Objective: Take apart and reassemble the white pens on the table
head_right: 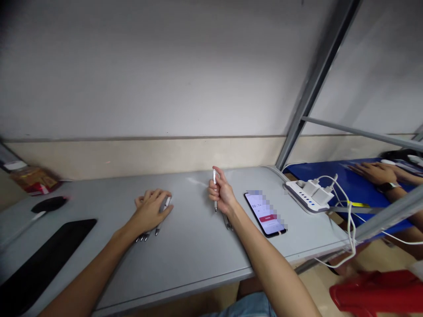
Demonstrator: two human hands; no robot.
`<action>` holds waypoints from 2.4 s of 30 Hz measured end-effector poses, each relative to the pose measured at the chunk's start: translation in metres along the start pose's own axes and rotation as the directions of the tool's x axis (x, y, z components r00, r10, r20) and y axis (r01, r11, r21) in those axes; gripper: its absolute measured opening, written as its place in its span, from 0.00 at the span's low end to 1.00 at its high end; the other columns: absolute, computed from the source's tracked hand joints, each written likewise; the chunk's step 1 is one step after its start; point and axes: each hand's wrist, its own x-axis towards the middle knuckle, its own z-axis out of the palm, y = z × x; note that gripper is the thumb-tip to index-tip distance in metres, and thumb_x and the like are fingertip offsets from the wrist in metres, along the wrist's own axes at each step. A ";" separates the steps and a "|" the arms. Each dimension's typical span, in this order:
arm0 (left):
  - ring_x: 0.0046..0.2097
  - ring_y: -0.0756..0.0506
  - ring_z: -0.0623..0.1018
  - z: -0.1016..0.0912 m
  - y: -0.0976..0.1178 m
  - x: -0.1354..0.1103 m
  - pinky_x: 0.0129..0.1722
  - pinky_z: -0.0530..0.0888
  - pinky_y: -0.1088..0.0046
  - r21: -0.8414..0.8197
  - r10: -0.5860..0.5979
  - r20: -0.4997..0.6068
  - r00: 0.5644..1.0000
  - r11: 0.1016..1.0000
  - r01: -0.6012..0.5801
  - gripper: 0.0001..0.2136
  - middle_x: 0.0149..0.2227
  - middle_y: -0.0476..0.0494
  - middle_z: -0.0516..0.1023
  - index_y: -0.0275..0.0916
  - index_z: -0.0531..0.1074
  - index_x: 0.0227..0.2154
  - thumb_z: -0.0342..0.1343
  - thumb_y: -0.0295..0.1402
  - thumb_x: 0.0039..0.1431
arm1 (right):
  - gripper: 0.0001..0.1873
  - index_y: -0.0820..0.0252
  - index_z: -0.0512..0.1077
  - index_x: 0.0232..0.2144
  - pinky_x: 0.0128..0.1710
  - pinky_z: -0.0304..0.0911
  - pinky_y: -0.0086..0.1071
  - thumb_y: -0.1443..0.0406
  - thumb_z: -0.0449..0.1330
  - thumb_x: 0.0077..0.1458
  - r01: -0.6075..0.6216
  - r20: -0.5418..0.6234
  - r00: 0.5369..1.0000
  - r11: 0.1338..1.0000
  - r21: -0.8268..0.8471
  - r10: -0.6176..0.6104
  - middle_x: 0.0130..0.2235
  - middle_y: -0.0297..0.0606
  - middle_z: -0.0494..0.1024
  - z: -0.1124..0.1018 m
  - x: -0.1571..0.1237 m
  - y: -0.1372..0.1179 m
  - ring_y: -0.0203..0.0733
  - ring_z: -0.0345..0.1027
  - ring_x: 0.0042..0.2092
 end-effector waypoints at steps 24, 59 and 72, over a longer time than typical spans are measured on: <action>0.51 0.36 0.64 -0.002 0.005 -0.001 0.48 0.57 0.53 -0.044 0.015 0.008 1.000 0.999 -0.015 0.12 0.47 0.39 0.71 0.43 0.68 0.43 0.47 0.38 0.59 | 0.11 0.61 0.72 0.30 0.34 0.56 0.31 0.60 0.63 0.44 -0.067 -0.099 0.960 0.127 -0.990 -0.263 0.30 0.35 0.73 -0.023 0.006 -0.002 0.38 0.63 0.33; 0.49 0.37 0.65 -0.003 0.005 -0.002 0.43 0.58 0.57 0.014 -0.023 0.017 1.000 1.000 0.023 0.12 0.46 0.41 0.72 0.44 0.68 0.43 0.45 0.41 0.61 | 0.16 0.53 0.78 0.39 0.47 0.49 0.40 0.60 0.66 0.45 -0.264 -0.247 0.964 -0.223 -0.938 -0.102 0.49 0.43 0.71 -0.016 0.002 -0.011 0.53 0.57 0.53; 0.44 0.38 0.68 -0.006 0.008 -0.004 0.40 0.57 0.60 0.015 0.031 0.081 0.996 0.999 -0.032 0.09 0.37 0.42 0.77 0.42 0.68 0.40 0.48 0.34 0.57 | 0.12 0.55 0.77 0.39 0.47 0.50 0.44 0.59 0.61 0.51 -0.219 -0.182 0.939 -0.102 -0.970 -0.291 0.47 0.44 0.72 -0.022 0.005 -0.010 0.54 0.59 0.52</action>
